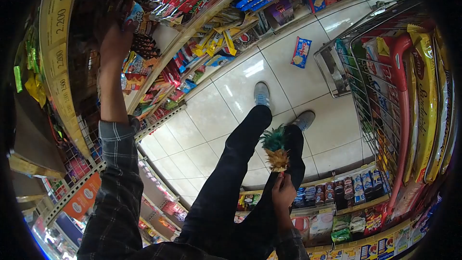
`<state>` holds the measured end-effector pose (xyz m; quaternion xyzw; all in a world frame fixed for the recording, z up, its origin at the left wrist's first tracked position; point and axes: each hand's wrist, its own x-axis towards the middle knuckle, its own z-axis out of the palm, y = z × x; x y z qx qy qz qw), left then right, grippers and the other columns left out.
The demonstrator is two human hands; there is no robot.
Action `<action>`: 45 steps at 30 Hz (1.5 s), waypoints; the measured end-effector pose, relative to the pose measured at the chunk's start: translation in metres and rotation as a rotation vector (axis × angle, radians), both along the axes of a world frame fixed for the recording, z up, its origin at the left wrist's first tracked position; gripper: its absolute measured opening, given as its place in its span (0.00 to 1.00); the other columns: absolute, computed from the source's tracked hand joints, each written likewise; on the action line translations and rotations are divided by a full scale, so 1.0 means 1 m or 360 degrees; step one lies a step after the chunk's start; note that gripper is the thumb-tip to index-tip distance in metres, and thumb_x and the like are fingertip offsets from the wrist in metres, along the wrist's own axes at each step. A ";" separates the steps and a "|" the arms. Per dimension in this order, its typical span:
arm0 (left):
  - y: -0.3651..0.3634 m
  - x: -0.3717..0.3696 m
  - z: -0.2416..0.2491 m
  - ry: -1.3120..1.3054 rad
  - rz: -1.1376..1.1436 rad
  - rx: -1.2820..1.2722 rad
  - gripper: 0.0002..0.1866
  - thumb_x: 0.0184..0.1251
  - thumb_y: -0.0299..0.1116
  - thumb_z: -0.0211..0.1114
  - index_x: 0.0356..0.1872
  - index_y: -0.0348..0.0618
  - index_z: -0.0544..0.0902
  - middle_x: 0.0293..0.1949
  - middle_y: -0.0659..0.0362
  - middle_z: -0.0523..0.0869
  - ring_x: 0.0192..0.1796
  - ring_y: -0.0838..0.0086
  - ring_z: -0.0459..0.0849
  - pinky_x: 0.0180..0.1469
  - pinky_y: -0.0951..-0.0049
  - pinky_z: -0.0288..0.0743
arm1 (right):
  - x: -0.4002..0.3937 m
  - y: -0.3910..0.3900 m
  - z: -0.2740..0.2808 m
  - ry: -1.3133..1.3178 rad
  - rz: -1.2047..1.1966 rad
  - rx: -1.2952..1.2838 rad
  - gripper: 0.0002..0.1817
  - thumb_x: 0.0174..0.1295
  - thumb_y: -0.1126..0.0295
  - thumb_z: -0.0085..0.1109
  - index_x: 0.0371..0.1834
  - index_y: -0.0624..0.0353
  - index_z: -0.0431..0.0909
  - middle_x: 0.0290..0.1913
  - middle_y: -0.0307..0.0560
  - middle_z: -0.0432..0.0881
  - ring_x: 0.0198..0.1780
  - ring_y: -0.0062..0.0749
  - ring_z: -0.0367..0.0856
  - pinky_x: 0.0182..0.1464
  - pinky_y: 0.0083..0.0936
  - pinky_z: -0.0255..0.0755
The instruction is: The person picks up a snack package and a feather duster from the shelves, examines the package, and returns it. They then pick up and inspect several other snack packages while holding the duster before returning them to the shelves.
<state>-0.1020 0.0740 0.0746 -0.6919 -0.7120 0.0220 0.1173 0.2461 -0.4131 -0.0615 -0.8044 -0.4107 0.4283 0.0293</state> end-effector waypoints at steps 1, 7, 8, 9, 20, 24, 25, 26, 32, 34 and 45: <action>-0.001 0.000 -0.002 0.0023 -0.0043 0.0044 0.27 0.61 0.45 0.70 0.61 0.53 0.76 0.62 0.46 0.73 0.69 0.42 0.64 0.64 0.28 0.52 | 0.000 0.001 0.001 0.0003 0.0002 -0.0037 0.13 0.72 0.58 0.50 0.37 0.56 0.76 0.27 0.56 0.83 0.28 0.57 0.83 0.29 0.48 0.73; 0.007 -0.016 -0.010 -0.0133 0.0026 0.0036 0.28 0.58 0.48 0.73 0.59 0.51 0.77 0.62 0.46 0.73 0.68 0.43 0.66 0.62 0.30 0.56 | 0.000 0.004 0.004 0.0004 -0.0016 -0.0009 0.14 0.73 0.58 0.50 0.37 0.57 0.76 0.28 0.57 0.83 0.30 0.59 0.83 0.29 0.48 0.72; 0.006 -0.016 -0.009 -0.0105 0.0002 0.0066 0.28 0.57 0.48 0.73 0.57 0.51 0.78 0.60 0.46 0.75 0.67 0.44 0.68 0.62 0.32 0.58 | 0.001 0.005 0.005 0.0005 -0.0013 -0.0027 0.14 0.73 0.58 0.50 0.37 0.57 0.76 0.28 0.57 0.83 0.30 0.59 0.83 0.29 0.48 0.72; 0.004 -0.014 -0.007 -0.0078 -0.0021 0.0097 0.27 0.57 0.48 0.74 0.56 0.50 0.78 0.59 0.47 0.76 0.65 0.45 0.70 0.61 0.34 0.60 | 0.002 0.004 0.005 0.0004 -0.0008 -0.0047 0.14 0.73 0.58 0.49 0.36 0.56 0.76 0.28 0.57 0.83 0.30 0.59 0.83 0.29 0.48 0.72; -0.033 0.007 0.006 -0.0066 -0.0349 0.0214 0.12 0.61 0.41 0.72 0.40 0.44 0.88 0.44 0.50 0.86 0.51 0.56 0.81 0.56 0.63 0.72 | 0.011 0.006 0.004 0.0040 -0.0018 -0.0052 0.15 0.74 0.57 0.48 0.37 0.57 0.75 0.28 0.56 0.83 0.30 0.59 0.83 0.29 0.49 0.72; -0.029 0.013 0.003 0.0043 -0.0407 0.0319 0.10 0.65 0.39 0.69 0.40 0.46 0.88 0.43 0.53 0.86 0.51 0.59 0.81 0.57 0.64 0.71 | 0.019 0.007 0.002 0.0015 0.0048 -0.0100 0.14 0.73 0.57 0.49 0.38 0.57 0.76 0.29 0.56 0.84 0.31 0.59 0.83 0.30 0.49 0.72; -0.029 0.015 0.005 0.0024 -0.0405 0.0347 0.10 0.65 0.39 0.69 0.40 0.46 0.88 0.43 0.53 0.86 0.51 0.59 0.81 0.57 0.63 0.71 | 0.022 0.008 0.002 0.0023 0.0049 -0.0100 0.14 0.73 0.57 0.49 0.38 0.57 0.76 0.29 0.57 0.84 0.31 0.59 0.83 0.30 0.49 0.72; -0.030 0.015 0.007 -0.0070 -0.0396 0.0350 0.09 0.65 0.39 0.68 0.40 0.46 0.88 0.43 0.53 0.86 0.52 0.58 0.80 0.59 0.60 0.69 | 0.024 0.010 0.002 0.0032 0.0048 -0.0099 0.14 0.73 0.58 0.49 0.39 0.57 0.76 0.29 0.57 0.84 0.30 0.58 0.83 0.30 0.49 0.72; -0.087 0.056 0.012 -0.0489 -0.0513 0.0284 0.06 0.62 0.30 0.68 0.39 0.44 0.86 0.41 0.55 0.86 0.50 0.61 0.79 0.61 0.57 0.64 | 0.041 0.017 -0.001 0.0046 0.0144 -0.0049 0.14 0.72 0.58 0.49 0.38 0.56 0.76 0.28 0.56 0.83 0.31 0.59 0.82 0.31 0.49 0.72; -0.143 0.067 -0.016 -0.0753 -0.0695 0.0095 0.09 0.56 0.24 0.70 0.38 0.45 0.84 0.40 0.57 0.84 0.48 0.62 0.79 0.60 0.59 0.64 | 0.052 0.020 -0.003 0.0038 0.0187 -0.0119 0.14 0.72 0.57 0.48 0.37 0.55 0.76 0.27 0.56 0.82 0.32 0.59 0.82 0.33 0.50 0.72; -0.467 0.165 -0.150 -0.0927 0.0180 -0.2074 0.34 0.58 0.55 0.68 0.65 0.55 0.76 0.73 0.48 0.63 0.73 0.40 0.60 0.69 0.38 0.58 | 0.011 0.131 -0.158 0.0318 0.0038 0.0164 0.14 0.63 0.60 0.60 0.31 0.61 0.77 0.31 0.62 0.81 0.38 0.63 0.81 0.39 0.48 0.75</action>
